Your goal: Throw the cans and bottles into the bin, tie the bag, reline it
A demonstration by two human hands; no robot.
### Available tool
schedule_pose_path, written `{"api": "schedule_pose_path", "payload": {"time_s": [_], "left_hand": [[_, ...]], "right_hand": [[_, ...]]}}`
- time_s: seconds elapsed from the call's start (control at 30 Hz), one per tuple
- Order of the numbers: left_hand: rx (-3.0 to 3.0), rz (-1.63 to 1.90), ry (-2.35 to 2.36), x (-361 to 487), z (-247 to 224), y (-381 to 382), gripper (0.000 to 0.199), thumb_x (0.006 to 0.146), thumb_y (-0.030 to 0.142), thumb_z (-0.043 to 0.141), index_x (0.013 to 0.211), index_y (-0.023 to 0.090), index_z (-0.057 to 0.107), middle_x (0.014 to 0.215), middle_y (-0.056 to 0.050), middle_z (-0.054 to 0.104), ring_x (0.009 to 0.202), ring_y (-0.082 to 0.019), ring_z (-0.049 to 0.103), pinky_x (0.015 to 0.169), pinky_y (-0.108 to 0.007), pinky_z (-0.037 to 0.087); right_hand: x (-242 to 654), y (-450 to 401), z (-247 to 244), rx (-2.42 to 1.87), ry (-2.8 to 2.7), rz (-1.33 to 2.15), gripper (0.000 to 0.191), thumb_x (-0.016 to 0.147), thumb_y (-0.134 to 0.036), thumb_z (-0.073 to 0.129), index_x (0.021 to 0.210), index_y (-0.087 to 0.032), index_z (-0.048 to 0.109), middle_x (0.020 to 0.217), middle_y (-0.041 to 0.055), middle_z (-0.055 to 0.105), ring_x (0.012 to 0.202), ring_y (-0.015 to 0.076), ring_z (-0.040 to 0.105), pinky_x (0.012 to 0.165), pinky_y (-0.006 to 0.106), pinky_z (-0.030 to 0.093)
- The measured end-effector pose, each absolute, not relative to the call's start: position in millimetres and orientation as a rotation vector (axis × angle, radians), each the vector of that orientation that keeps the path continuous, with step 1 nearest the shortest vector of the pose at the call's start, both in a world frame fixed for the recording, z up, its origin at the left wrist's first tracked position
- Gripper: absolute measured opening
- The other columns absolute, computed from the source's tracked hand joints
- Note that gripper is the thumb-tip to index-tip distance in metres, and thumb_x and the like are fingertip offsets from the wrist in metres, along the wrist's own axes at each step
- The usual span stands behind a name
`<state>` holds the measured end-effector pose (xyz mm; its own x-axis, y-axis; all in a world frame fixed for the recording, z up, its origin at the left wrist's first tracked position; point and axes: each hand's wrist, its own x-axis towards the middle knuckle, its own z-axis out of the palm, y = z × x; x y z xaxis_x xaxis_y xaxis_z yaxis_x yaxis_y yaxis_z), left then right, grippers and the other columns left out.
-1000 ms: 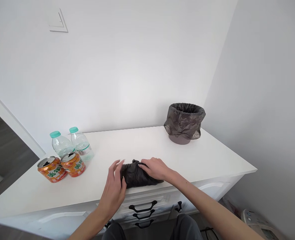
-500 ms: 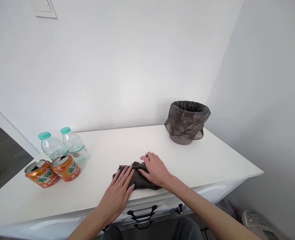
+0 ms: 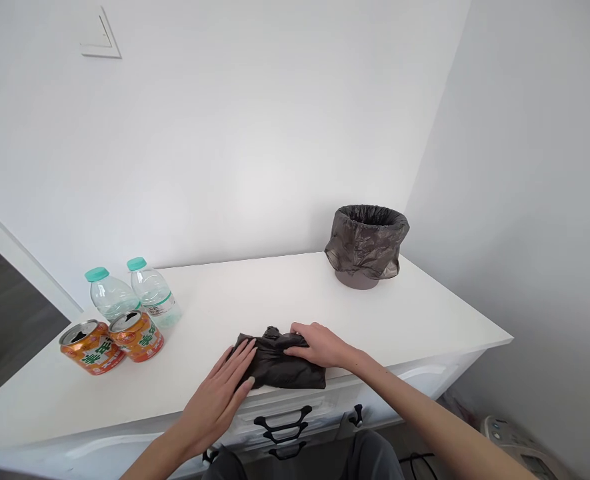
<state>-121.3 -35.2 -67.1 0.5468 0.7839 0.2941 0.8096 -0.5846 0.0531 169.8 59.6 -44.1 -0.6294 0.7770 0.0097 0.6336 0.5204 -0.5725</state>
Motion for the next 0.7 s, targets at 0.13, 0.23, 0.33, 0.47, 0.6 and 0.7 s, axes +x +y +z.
{"api": "schedule_pose_path", "payload": {"time_s": [0.13, 0.23, 0.33, 0.47, 0.6, 0.7], "left_hand": [[-2.616, -0.647, -1.628, -124.2, -66.5, -33.3, 0.056, 0.111, 0.037, 0.032, 0.165, 0.031, 0.02, 0.169, -0.002, 0.033, 0.155, -0.02, 0.032, 0.127, -0.045, 0.034], [-2.508, -0.672, -1.75, -122.7, -74.1, -28.6, 0.05, 0.11, 0.039, 0.034, 0.158, 0.029, 0.039, 0.164, -0.003, 0.043, 0.153, -0.021, 0.036, 0.126, -0.048, 0.037], [-2.472, -0.609, -1.708, -119.6, -80.4, -24.2, 0.048, 0.108, 0.042, 0.038, 0.153, 0.027, 0.047, 0.162, -0.003, 0.047, 0.153, -0.023, 0.038, 0.126, -0.05, 0.036], [-2.43, -0.559, -1.63, -116.7, -81.8, -21.5, 0.05, 0.107, 0.043, 0.041, 0.154, 0.026, 0.045, 0.163, -0.003, 0.046, 0.153, -0.024, 0.038, 0.125, -0.049, 0.036], [-2.402, -0.522, -1.591, -114.3, -78.5, -20.6, 0.051, 0.106, 0.044, 0.042, 0.154, 0.027, 0.046, 0.162, -0.002, 0.047, 0.152, -0.025, 0.039, 0.124, -0.05, 0.038], [-2.388, -0.479, -1.575, -112.2, -75.3, -20.2, 0.051, 0.106, 0.044, 0.041, 0.154, 0.027, 0.046, 0.161, -0.002, 0.047, 0.152, -0.025, 0.04, 0.124, -0.05, 0.039]], "right_hand": [[223.9, 68.9, -29.8, -1.248, -2.496, 0.801, 0.038, 0.093, -0.062, 0.059, 0.104, -0.026, 0.061, 0.098, 0.0048, 0.073, 0.089, 0.0264, 0.066, 0.075, 0.033, 0.046], [292.0, 90.7, -9.6, -1.391, -2.604, 0.594, 0.036, 0.088, -0.06, 0.064, 0.101, -0.026, 0.066, 0.096, 0.0066, 0.073, 0.093, 0.0297, 0.067, 0.078, 0.035, 0.047], [362.1, 110.5, 12.2, -1.683, -2.624, 0.296, 0.038, 0.082, -0.057, 0.07, 0.105, -0.027, 0.068, 0.102, 0.0084, 0.074, 0.097, 0.0333, 0.068, 0.081, 0.039, 0.049], [402.1, 103.5, 11.8, -1.793, -2.389, -0.106, 0.042, 0.092, -0.051, 0.057, 0.125, -0.026, 0.066, 0.126, 0.0132, 0.07, 0.117, 0.0356, 0.064, 0.099, 0.048, 0.047], [355.1, 64.6, -31.6, -1.866, -2.09, -0.17, 0.062, 0.102, -0.058, 0.033, 0.146, -0.02, 0.056, 0.15, 0.0199, 0.054, 0.136, 0.0385, 0.052, 0.11, 0.054, 0.041], [301.2, 44.3, -66.1, -1.969, -2.035, -0.066, 0.075, 0.098, -0.075, 0.029, 0.158, -0.031, 0.043, 0.168, 0.0136, 0.032, 0.155, 0.0481, 0.019, 0.117, 0.072, 0.022]]}}
